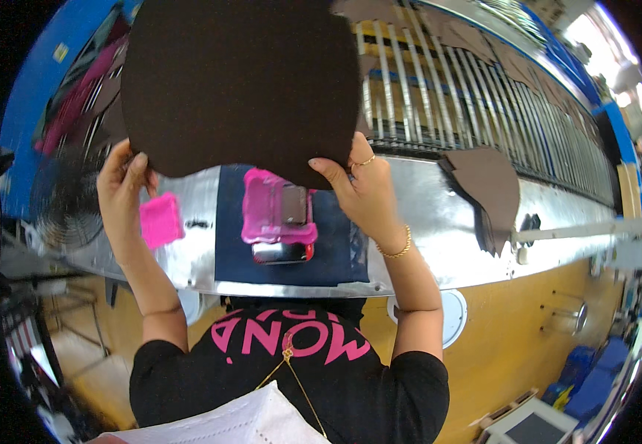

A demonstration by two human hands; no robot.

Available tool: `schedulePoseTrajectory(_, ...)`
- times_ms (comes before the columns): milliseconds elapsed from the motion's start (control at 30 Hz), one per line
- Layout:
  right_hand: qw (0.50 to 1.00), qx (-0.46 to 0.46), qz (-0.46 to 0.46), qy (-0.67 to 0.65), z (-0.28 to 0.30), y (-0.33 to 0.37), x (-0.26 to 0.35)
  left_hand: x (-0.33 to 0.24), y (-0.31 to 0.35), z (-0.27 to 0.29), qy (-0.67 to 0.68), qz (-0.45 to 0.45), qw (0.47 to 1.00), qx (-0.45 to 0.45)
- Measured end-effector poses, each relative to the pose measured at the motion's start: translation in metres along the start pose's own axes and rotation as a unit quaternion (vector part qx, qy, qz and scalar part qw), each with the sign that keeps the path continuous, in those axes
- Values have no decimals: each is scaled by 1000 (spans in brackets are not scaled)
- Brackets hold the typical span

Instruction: The person repeatedly picks up brown leather pieces from a stack and places them onto a moving conveyor belt. The person handles the pieces one at a time, positioning them on the belt as it moves forward.

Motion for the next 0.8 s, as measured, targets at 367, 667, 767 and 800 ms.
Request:
schedulePoseTrajectory(367,976,187,-8,108,-50,-7,12,-5,38,67,-108,28,990,-82)
schedulePoseTrajectory(667,970,168,-5,177,-17,25,4,34,33,13,-159,85,981,79)
schedulePoseTrajectory(767,969,164,-69,172,6,46,-15,33,19,-22,-203,33,968,142)
schedulePoseTrajectory(800,972,153,-75,164,10,50,-20,32,15,-30,-212,32,965,153)
Point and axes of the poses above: each hand's wrist, its own y-axis away from the middle knuckle, its own z-axis out of the back of the hand, x = y × z, the point moved 7 cm from there along -y, towards the middle knuckle, and after that the axes turned 14 degrees about x, right-handed, at the moved point
